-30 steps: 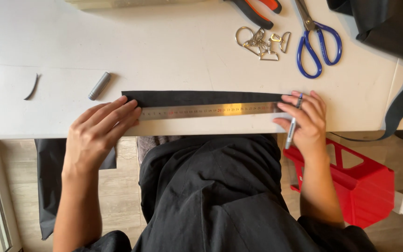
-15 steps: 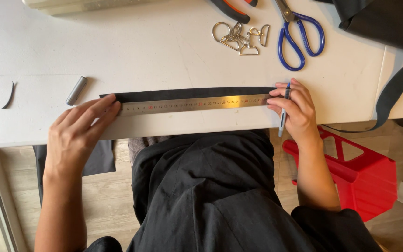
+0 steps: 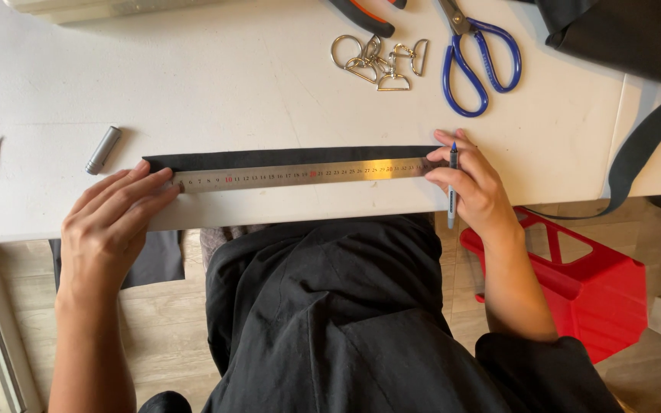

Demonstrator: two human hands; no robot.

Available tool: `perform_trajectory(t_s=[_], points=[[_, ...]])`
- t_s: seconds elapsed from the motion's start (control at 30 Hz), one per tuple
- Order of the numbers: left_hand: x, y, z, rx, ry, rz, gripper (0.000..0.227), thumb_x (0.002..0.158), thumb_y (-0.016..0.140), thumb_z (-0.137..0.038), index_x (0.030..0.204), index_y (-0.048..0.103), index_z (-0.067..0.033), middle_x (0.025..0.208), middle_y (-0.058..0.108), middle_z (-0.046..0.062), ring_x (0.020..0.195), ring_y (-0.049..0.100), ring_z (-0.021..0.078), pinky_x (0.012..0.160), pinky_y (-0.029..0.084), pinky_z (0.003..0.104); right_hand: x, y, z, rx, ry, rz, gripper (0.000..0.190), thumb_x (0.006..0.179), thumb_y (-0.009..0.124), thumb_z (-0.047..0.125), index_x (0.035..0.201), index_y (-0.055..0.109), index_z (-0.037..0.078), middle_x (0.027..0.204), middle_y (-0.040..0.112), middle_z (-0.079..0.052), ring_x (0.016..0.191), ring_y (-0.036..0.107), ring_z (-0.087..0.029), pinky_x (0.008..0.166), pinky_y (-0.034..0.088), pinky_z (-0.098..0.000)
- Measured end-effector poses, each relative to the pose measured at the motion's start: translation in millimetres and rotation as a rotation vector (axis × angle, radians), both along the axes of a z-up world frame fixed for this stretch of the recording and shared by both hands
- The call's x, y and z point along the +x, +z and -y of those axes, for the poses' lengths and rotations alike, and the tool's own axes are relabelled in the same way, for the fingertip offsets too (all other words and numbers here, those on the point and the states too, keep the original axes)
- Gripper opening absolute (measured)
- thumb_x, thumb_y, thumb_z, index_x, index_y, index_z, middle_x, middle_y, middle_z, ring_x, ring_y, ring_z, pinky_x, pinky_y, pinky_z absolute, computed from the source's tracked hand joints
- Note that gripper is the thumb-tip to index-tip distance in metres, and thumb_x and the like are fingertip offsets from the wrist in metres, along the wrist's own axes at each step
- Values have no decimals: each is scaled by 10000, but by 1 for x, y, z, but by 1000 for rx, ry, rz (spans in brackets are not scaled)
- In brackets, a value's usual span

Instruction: Measuring and marking a leather strap using a ruler and a pen

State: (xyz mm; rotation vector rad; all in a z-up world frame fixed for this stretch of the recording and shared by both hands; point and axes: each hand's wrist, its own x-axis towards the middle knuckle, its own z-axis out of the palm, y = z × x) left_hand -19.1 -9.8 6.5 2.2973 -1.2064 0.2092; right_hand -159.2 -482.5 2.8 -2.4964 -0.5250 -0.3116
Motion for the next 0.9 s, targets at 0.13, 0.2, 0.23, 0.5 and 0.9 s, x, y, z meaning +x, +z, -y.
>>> perform_trajectory(t_s=[0.13, 0.2, 0.23, 0.5, 0.9], points=[[-5, -15, 11, 102, 51, 118, 304, 964, 885, -83, 1244, 767, -71, 1232, 793, 112, 1265, 718, 298, 1179, 519, 451, 2, 1, 2, -57, -24, -26, 82, 1021, 651, -54, 1049, 591, -4, 1153, 649, -228, 1327, 563, -458, 1232, 354, -652], [-12, -9, 38, 78, 57, 146, 317, 972, 872, -179, 1255, 757, -96, 1255, 754, 86, 1252, 672, 287, 1122, 525, 428, 4, 10, 0, -163, -55, -72, 350, 945, 785, 193, 1162, 580, 12, 1204, 646, -161, 1308, 545, -413, 1165, 426, -515], [-15, -10, 52, 80, 56, 143, 317, 972, 872, -179, 1255, 757, -96, 1255, 754, 86, 1252, 672, 287, 1122, 525, 428, 3, 10, -2, -160, -55, -75, 350, 945, 785, 193, 1162, 580, 12, 1204, 646, -161, 1308, 545, -413, 1165, 426, -515], [-28, -21, 119, -59, 27, 126, 438, 954, 760, -305, 1321, 692, -74, 1168, 718, 77, 1169, 706, 257, 1019, 546, 392, 0, 13, -10, -255, -180, -203, 188, 980, 719, 238, 1121, 653, 133, 965, 575, -76, 1062, 569, -357, 919, 446, -460], [-43, -44, 79, -213, 150, 240, 150, 1029, 736, -249, 1016, 840, -141, 811, 723, 9, 711, 653, 189, 883, 569, 373, -55, -12, -15, -73, -306, -4, 117, 965, 772, 85, 1072, 763, 132, 1010, 696, -45, 866, 660, -273, 805, 521, -391]])
